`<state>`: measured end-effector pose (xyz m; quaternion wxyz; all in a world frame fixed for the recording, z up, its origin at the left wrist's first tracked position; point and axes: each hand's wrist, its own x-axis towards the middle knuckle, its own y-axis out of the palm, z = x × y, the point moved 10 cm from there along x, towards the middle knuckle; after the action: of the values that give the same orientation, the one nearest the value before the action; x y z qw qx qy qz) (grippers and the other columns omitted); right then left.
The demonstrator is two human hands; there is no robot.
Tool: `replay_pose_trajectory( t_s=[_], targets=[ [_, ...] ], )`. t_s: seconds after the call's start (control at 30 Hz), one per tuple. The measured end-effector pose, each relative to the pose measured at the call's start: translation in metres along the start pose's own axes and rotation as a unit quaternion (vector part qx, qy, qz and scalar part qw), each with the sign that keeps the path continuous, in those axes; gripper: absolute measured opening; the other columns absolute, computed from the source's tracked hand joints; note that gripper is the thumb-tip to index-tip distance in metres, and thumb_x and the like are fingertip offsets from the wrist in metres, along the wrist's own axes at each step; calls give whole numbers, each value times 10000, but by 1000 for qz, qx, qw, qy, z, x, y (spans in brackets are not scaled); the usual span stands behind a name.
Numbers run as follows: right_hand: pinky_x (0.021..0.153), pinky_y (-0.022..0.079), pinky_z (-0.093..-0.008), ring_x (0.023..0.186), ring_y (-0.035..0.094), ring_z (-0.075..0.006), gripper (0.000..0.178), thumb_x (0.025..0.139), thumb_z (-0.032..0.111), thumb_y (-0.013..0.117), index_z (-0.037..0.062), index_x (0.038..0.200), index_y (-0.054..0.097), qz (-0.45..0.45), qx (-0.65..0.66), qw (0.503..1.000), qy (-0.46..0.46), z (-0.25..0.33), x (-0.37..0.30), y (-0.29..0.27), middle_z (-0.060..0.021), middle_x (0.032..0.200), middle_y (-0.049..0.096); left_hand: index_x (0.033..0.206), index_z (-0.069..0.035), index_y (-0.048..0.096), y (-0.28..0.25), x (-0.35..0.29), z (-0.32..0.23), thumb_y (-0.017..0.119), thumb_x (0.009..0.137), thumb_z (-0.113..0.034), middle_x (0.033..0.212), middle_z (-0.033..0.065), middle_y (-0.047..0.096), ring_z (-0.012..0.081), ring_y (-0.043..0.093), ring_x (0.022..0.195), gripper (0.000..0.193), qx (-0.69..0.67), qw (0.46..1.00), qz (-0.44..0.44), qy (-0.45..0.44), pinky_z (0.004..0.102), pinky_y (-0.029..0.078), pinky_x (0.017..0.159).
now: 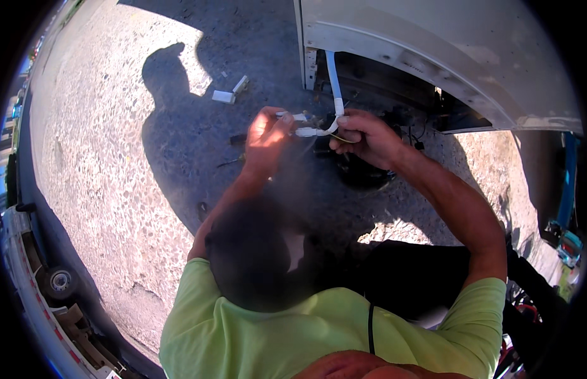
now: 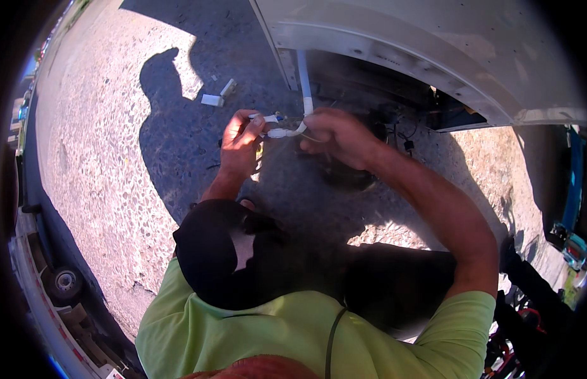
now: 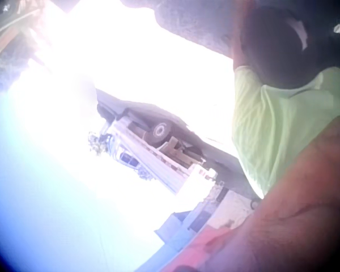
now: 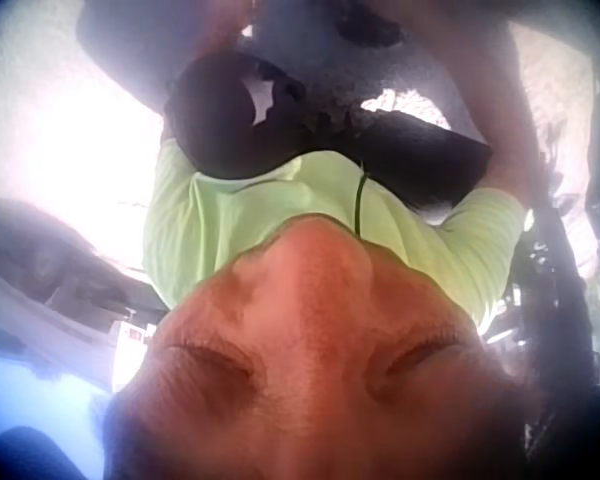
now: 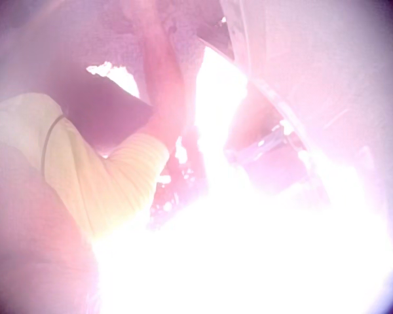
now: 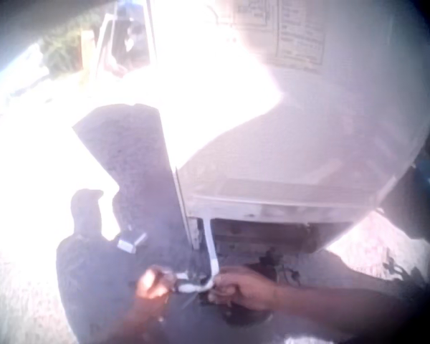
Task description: The person unscrews a component from a refrigerator using a screwdriver and manipulates electrical wires and a capacitor on a compressor unit by hand.
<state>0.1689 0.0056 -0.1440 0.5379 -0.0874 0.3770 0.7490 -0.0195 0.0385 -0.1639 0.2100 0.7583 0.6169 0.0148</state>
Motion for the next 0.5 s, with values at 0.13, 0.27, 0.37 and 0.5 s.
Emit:
replay_pose_trajectory(
  t_s=[0.13, 0.27, 0.37, 0.5],
  targets=[
    [927, 549, -361, 992, 660, -189, 426, 969, 320, 730, -8, 1231, 655, -65, -162, 983, 50, 6, -7, 8, -72, 1060, 695, 1088, -43, 639, 8, -9, -12, 692, 996, -100, 1094, 85, 690, 134, 645, 936, 120, 31, 997, 63, 43, 306, 541, 833],
    [844, 528, -325, 886, 654, -135, 384, 942, 339, 747, 56, 1189, 669, -37, -224, 973, 48, -9, 7, 1, -39, 1047, 685, 1054, -27, 669, 16, -15, -16, 759, 908, 1, 1111, 102, 705, 163, 666, 974, 174, 77, 985, 101, 113, 318, 539, 851],
    [858, 520, -319, 936, 646, -130, 351, 948, 316, 739, 62, 1183, 678, -35, -221, 974, 42, -12, 8, 3, -45, 1094, 687, 1030, -14, 698, 42, -38, -50, 798, 839, 40, 1139, 126, 697, 221, 678, 997, 223, 314, 885, 136, 314, 340, 544, 880],
    [872, 505, -301, 993, 634, -121, 347, 946, 289, 742, 79, 1209, 659, -29, -138, 990, 12, -21, 8, 5, -35, 1087, 689, 1070, -28, 723, 60, -49, -49, 827, 781, 34, 1149, 132, 684, 311, 663, 1076, 313, 383, 823, 162, 387, 389, 548, 918]
  ],
)
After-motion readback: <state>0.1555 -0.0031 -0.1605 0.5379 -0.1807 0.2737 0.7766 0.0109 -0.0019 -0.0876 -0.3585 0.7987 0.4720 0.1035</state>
